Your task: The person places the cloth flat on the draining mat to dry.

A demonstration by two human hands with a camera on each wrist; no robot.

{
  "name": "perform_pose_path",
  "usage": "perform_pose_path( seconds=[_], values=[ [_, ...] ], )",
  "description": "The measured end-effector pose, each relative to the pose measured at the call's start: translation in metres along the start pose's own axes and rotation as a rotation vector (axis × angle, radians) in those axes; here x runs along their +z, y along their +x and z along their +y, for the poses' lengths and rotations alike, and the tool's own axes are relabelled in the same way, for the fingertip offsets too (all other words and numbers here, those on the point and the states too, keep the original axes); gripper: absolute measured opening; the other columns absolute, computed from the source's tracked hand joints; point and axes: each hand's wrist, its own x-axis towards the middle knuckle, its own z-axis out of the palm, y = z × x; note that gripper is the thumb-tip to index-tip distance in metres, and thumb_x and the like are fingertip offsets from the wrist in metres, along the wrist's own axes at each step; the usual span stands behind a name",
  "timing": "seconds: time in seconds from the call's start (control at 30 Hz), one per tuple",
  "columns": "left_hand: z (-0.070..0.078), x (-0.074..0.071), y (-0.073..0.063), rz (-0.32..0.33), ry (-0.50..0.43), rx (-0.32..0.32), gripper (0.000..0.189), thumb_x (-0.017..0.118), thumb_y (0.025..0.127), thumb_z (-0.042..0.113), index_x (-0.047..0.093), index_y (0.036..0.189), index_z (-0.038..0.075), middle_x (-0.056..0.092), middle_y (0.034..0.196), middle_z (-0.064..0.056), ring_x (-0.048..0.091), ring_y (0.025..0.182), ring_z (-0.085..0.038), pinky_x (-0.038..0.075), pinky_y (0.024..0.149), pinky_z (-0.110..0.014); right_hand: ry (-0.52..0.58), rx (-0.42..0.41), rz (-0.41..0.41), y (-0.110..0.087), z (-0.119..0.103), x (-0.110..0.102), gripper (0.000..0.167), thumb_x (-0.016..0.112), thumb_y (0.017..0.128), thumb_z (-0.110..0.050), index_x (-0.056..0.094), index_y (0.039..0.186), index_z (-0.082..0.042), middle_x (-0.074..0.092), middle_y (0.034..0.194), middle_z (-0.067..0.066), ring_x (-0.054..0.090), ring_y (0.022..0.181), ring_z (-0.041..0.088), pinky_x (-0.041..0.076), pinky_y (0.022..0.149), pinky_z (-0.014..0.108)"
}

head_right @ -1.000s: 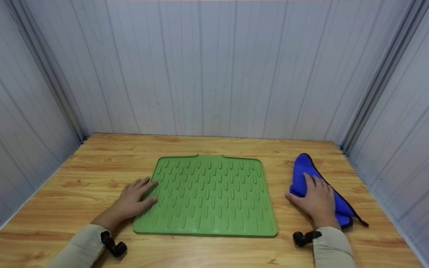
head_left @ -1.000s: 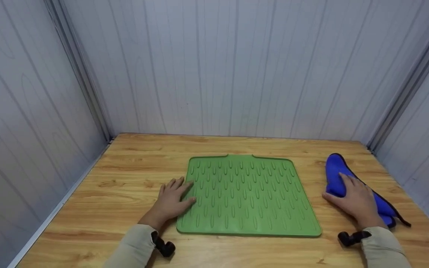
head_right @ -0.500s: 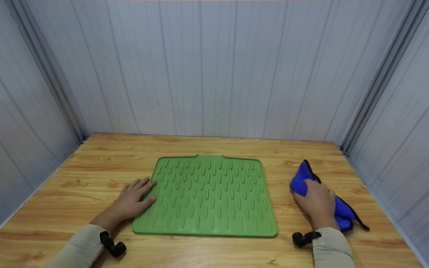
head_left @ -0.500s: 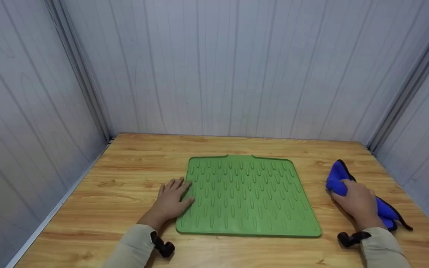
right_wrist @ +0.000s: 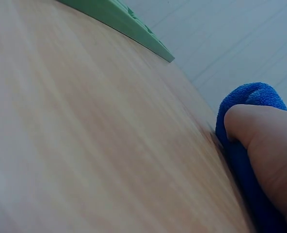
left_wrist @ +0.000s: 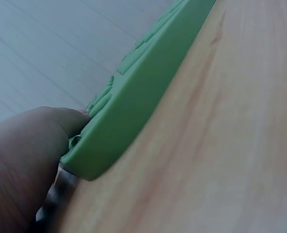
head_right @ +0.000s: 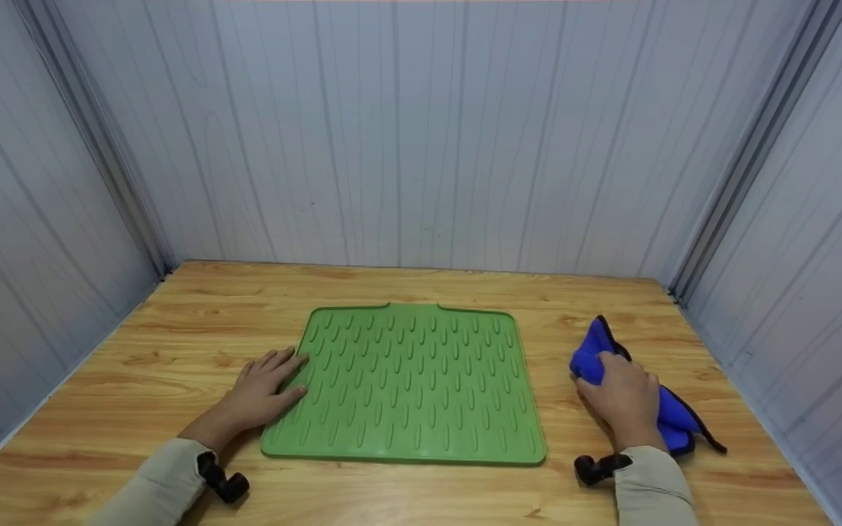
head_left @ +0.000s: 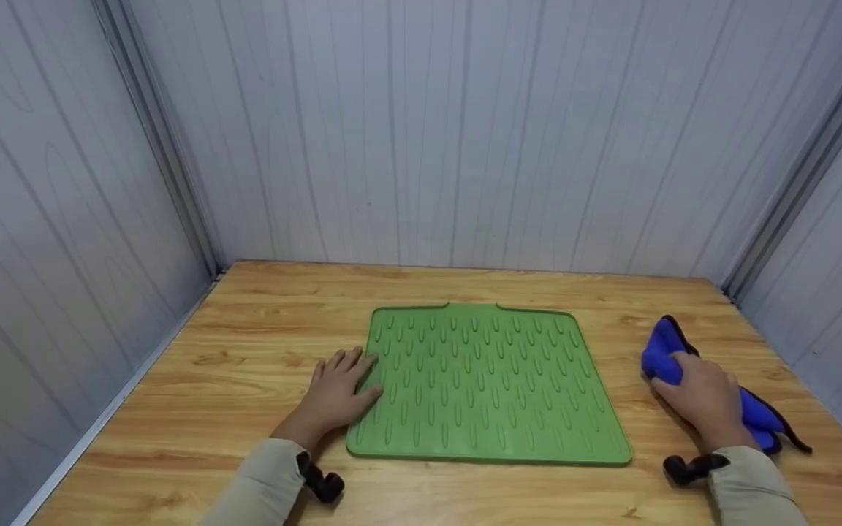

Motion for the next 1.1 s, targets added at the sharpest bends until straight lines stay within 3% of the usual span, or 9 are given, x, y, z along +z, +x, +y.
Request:
perform_pose_path(
  seconds=[0.17,0.43,0.83,1.1],
  values=[
    [0.0,0.0,0.0,-0.007,-0.004,-0.004,0.062,0.054,0.103,0.044,0.042,0.156,0.014,0.029,0.163,-0.018,0.018,0.151,-0.044,0.006,0.118,-0.065,0.008,-0.02,0.037,-0.002,0.0,0.002,0.068,0.071,0.09,-0.043,0.056,0.134,0.006,0.057,0.13,0.036,0.053,0.113,0.057,0.031,0.093,0.073],
    [0.001,-0.001,0.0,-0.014,0.006,-0.005,0.062,0.054,0.103,0.043,0.041,0.156,0.013,0.029,0.163,-0.018,0.018,0.151,-0.044,0.007,0.118,-0.065,-0.006,-0.043,0.085,-0.002,-0.002,0.003,0.079,0.064,0.09,-0.064,0.059,0.136,0.0,0.059,0.132,0.031,0.054,0.113,0.056,0.032,0.092,0.074],
    [0.003,-0.001,-0.001,-0.012,0.004,-0.012,0.061,0.054,0.103,0.041,0.042,0.155,0.012,0.03,0.162,-0.019,0.019,0.151,-0.044,0.007,0.119,-0.065,0.098,-0.033,0.064,-0.004,-0.008,-0.01,0.077,0.061,0.096,-0.057,0.051,0.141,0.004,0.051,0.138,0.034,0.049,0.121,0.056,0.038,0.095,0.071],
    [0.003,-0.002,0.0,-0.016,0.009,-0.021,0.061,0.053,0.103,0.042,0.041,0.156,0.014,0.029,0.163,-0.018,0.017,0.151,-0.043,0.006,0.119,-0.063,0.125,-0.005,0.088,-0.001,-0.015,-0.021,0.073,0.06,0.097,-0.056,0.053,0.14,0.002,0.055,0.133,0.033,0.054,0.114,0.056,0.042,0.088,0.07]
  ],
)
